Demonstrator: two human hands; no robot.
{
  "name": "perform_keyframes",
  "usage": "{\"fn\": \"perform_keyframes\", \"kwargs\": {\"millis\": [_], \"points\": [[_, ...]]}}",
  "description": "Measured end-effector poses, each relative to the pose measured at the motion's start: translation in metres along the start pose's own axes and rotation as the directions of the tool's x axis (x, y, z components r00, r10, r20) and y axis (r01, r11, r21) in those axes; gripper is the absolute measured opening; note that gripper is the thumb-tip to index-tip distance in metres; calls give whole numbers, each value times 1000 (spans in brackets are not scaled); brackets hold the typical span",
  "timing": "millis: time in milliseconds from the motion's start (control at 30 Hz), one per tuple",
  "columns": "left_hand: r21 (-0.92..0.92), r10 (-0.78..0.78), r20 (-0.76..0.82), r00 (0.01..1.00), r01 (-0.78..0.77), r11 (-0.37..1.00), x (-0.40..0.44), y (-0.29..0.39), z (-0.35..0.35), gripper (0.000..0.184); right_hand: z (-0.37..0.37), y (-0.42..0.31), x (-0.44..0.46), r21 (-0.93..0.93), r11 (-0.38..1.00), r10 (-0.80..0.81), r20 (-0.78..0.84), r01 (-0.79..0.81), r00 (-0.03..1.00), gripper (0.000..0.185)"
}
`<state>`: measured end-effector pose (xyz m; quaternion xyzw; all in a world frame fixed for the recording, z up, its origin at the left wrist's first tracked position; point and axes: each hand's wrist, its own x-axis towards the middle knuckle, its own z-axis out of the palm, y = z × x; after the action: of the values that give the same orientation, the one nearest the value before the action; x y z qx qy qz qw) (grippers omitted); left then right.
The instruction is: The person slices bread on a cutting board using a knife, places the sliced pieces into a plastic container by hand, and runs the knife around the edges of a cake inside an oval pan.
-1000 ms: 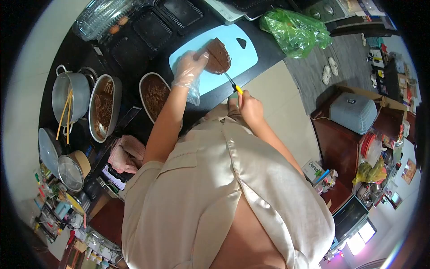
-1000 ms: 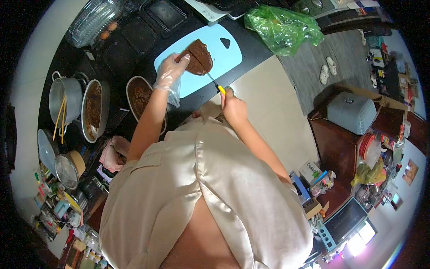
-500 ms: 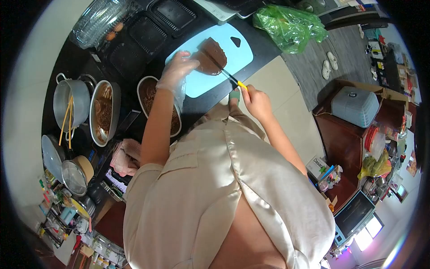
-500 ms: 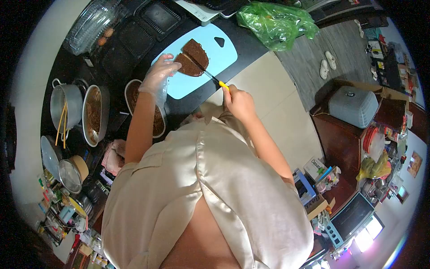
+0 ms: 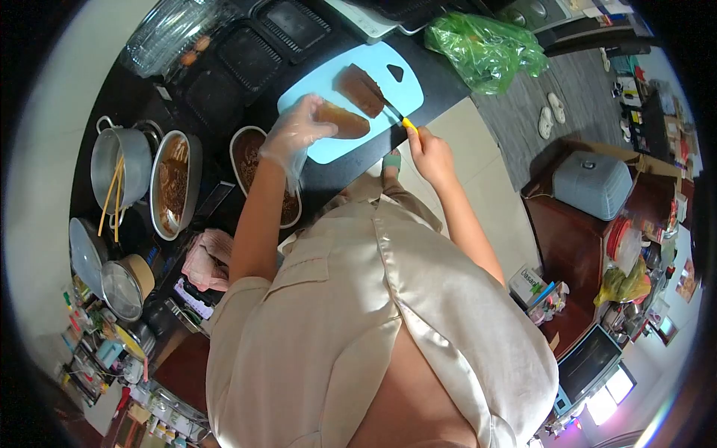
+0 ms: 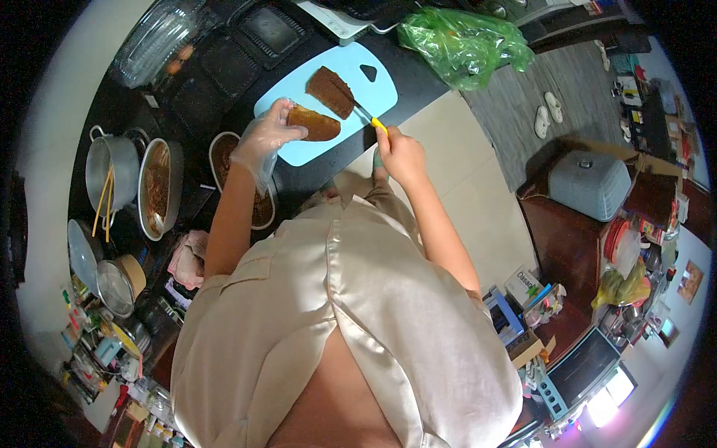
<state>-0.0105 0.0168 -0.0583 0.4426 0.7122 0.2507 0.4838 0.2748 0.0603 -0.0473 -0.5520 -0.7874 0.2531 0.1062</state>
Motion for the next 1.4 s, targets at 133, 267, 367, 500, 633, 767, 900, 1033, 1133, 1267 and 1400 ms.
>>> {"fn": "perform_keyframes", "kwargs": {"millis": [133, 267, 367, 500, 633, 767, 900, 1033, 1133, 1267, 1400], "points": [[-10, 12, 67, 998, -12, 1000, -10, 4, -2, 66, -5, -11, -6, -2, 998, -57, 30, 57, 998, 35], [227, 10, 37, 999, -18, 974, -36, 49, -8, 60, 4, -6, -1, -47, 996, -76, 40, 78, 996, 34], [232, 88, 61, 994, -100, 968, -36, 36, -6, 53, 2, 1, 7, -10, 1000, -28, 31, 28, 999, 33], [93, 198, -118, 973, -188, 978, -27, 20, 3, 48, 0, 11, 14, 23, 999, 24, -14, -24, 1000, 34], [185, 259, -339, 904, -206, 961, -32, 33, 18, 46, -2, 12, 13, 70, 995, 69, -33, -67, 997, 34], [286, 310, -327, 893, -219, 933, -28, 24, 25, 49, -18, -23, 1, 115, 991, 73, -34, -68, 997, 33], [320, 315, -426, 848, -185, 929, -37, 37, 23, 50, 5, -32, -6, 29, 998, -62, -21, 63, 998, 32], [393, 333, -294, 896, -205, 897, -31, 55, 18, 50, 18, -41, -6, -73, 997, -24, 38, 27, 999, 31], [415, 415, -314, 854, -270, 869, -17, 46, 26, 45, 22, -41, -7, -93, 994, -64, 16, 65, 998, 33], [426, 456, -359, 815, -292, 856, -7, 34, 36, 40, 22, -40, -10, -90, 994, -53, 38, 57, 998, 32], [476, 511, -372, 775, -313, 822, -1, 26, 40, 37, 24, -47, -3, -121, 990, -65, 32, 68, 997, 32]]}}
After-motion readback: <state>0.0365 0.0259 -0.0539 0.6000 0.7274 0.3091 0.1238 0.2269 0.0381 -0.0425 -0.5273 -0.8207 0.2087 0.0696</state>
